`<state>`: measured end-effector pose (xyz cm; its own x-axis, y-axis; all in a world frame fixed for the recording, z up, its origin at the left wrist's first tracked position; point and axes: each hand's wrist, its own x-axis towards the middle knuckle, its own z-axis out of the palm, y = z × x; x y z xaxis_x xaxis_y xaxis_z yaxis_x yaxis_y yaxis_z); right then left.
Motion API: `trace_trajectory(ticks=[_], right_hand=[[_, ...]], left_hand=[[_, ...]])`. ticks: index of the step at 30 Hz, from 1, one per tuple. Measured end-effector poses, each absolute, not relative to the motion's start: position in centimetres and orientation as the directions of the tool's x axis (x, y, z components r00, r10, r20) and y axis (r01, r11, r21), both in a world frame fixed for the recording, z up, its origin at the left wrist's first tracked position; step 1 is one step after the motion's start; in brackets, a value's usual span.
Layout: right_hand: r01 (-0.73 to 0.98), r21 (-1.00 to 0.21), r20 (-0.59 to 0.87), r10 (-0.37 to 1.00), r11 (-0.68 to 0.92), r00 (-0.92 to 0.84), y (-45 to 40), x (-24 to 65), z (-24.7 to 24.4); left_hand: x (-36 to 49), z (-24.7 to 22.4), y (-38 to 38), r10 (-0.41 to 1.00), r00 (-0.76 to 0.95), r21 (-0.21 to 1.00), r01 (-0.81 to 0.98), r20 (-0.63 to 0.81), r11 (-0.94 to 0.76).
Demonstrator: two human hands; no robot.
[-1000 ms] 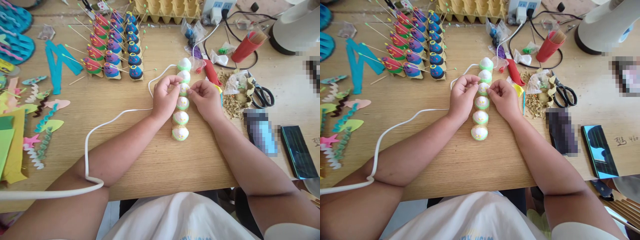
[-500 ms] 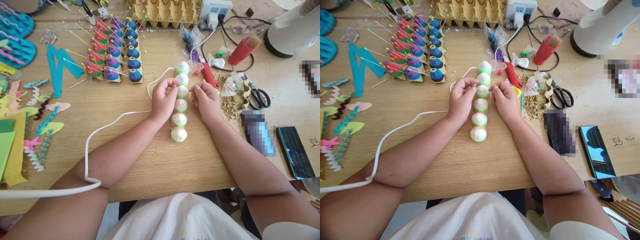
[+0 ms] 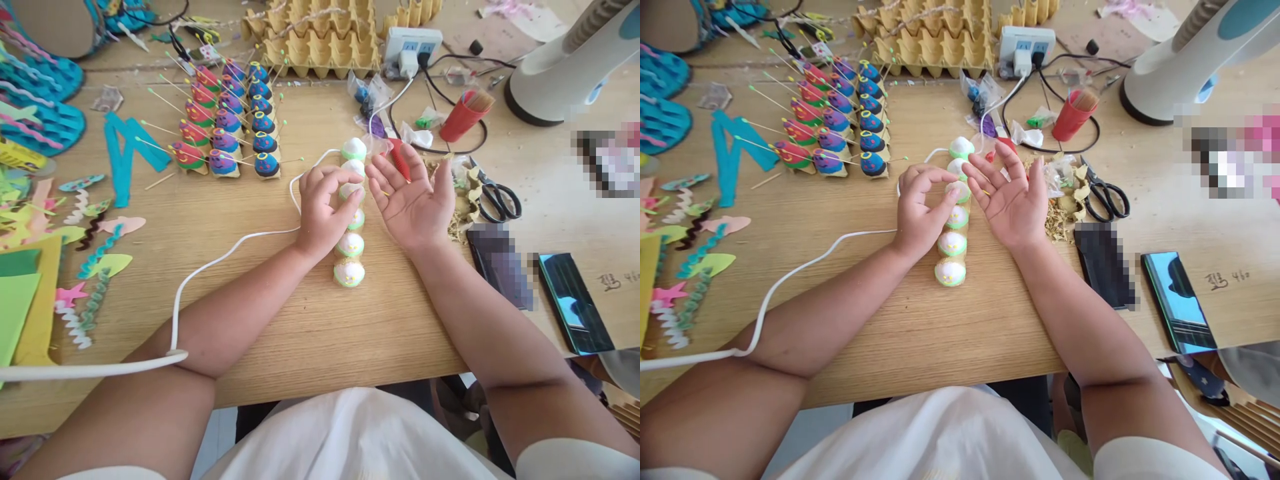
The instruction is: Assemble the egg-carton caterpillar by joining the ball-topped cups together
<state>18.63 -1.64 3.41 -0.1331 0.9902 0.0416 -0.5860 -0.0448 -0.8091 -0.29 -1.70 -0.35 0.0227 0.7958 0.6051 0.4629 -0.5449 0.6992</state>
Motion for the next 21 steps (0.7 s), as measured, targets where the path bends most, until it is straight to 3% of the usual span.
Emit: trace_trajectory(ticks=[4, 11, 16, 21], right_hand=[[-0.477, -0.878, 0.098, 0.971, -0.019, -0.218, -1.9, 18.8, 3.5], [-0.204, -0.975, 0.145, 0.953, 0.091, -0.266, -2.6, 18.4, 3.9], [-0.249, -0.962, 0.183, 0.938, 0.109, -0.294, -3.1, 18.1, 4.6], [-0.224, -0.972, 0.139, 0.948, 0.075, -0.285, -3.4, 17.8, 4.9]], left_hand=[[-0.1, -0.3, -2.0, 0.77, 0.096, 0.64, 0.496, 0.631, -0.587], [-0.3, -0.9, -1.6, 0.78, 0.086, 0.684, 0.428, 0.62, -0.591], [-0.3, -0.9, -1.4, 0.789, 0.095, 0.705, 0.392, 0.607, -0.59], [-0.3, -1.7, -0.5, 0.714, 0.127, 0.623, 0.4, 0.689, -0.672]])
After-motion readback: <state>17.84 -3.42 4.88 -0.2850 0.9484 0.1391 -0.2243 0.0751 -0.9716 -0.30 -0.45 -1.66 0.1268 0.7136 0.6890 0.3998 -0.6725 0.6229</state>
